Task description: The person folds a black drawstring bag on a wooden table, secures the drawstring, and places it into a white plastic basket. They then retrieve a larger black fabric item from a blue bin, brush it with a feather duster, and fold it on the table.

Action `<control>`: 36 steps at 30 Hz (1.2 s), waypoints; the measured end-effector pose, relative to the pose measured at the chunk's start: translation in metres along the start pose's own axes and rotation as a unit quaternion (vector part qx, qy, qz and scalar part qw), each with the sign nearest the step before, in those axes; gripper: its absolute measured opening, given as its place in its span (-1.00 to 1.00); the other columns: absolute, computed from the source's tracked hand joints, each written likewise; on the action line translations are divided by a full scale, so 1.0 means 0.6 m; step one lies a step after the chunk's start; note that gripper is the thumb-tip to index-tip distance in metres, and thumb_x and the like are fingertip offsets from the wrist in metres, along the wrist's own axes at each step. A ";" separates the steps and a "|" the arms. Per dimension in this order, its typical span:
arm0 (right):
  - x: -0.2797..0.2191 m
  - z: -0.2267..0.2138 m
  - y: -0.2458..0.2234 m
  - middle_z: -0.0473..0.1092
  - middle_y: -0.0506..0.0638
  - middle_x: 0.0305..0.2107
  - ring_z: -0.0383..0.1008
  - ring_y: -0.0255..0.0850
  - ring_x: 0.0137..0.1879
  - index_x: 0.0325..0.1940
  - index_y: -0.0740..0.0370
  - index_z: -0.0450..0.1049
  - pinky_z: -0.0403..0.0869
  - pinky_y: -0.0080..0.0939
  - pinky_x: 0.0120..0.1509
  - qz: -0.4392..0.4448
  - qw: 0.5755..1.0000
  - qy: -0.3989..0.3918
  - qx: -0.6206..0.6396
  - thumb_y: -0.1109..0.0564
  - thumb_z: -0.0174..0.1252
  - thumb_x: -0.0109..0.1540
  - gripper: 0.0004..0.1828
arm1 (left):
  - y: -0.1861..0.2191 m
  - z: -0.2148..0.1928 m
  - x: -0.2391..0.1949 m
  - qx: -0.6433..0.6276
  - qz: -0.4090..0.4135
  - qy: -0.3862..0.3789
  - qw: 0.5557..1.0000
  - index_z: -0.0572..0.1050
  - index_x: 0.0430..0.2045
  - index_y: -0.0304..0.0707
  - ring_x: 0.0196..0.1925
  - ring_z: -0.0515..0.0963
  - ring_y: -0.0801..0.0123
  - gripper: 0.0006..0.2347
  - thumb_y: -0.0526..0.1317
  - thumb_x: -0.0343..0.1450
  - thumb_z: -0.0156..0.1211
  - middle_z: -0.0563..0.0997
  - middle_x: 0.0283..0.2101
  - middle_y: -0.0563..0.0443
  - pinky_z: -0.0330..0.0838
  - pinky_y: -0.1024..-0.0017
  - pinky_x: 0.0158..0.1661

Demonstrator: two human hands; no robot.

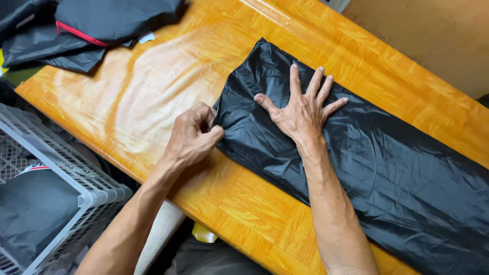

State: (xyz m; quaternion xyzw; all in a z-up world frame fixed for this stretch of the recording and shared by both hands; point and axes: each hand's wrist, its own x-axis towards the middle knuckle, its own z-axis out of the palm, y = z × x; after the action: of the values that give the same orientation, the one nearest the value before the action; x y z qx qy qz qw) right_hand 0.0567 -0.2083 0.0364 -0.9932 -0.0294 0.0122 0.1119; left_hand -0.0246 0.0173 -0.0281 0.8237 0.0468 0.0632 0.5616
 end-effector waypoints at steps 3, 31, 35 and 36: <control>-0.004 0.003 0.002 -0.24 0.39 0.53 -0.39 0.37 0.62 0.64 -0.14 -0.04 -0.38 0.84 0.38 -0.017 1.000 0.011 0.003 -0.77 -0.15 0.13 0.16 | 0.000 0.011 -0.011 0.002 0.031 0.038 0.999 0.46 -0.68 -0.13 -0.53 0.49 0.34 -0.92 -0.27 0.18 0.27 0.45 -0.52 -0.02 0.36 0.46 -0.47; -0.106 -0.003 -0.040 -0.48 0.33 0.54 -0.55 0.33 0.62 0.65 -0.20 -0.20 -0.45 0.87 0.31 -0.154 0.980 -0.119 -0.031 -0.59 -0.37 0.22 -0.01 | 0.025 -0.009 -0.036 0.112 0.173 0.039 0.978 0.24 -0.74 -0.17 -0.51 0.39 0.26 -0.86 -0.30 0.16 0.10 0.41 -0.60 0.07 0.27 0.28 -0.37; -0.120 0.034 -0.032 -0.32 0.30 0.54 -0.40 0.35 0.62 0.62 -0.25 -0.05 -0.35 0.94 0.26 -0.192 0.981 -0.023 -0.031 -0.56 -0.24 0.28 -0.11 | 0.021 -0.008 -0.038 0.100 0.108 0.039 0.988 0.22 -0.75 -0.13 -0.56 0.33 0.38 -0.87 -0.27 0.13 0.06 0.35 -0.66 0.12 0.20 0.30 -0.45; -0.122 0.039 -0.032 -0.32 0.30 0.54 -0.40 0.35 0.62 0.62 -0.25 -0.05 -0.35 0.94 0.26 -0.191 0.981 -0.019 -0.030 -0.56 -0.24 0.28 -0.11 | 0.025 -0.009 -0.041 0.101 0.112 0.039 0.988 0.22 -0.75 -0.13 -0.56 0.33 0.38 -0.87 -0.27 0.13 0.06 0.35 -0.66 0.12 0.20 0.30 -0.45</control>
State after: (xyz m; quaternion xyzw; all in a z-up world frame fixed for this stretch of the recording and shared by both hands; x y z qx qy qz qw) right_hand -0.0181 -0.1891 0.0192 -0.9718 -0.2208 0.0084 0.0819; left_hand -0.0499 0.0131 -0.0136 0.8732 -0.0175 0.1521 0.4627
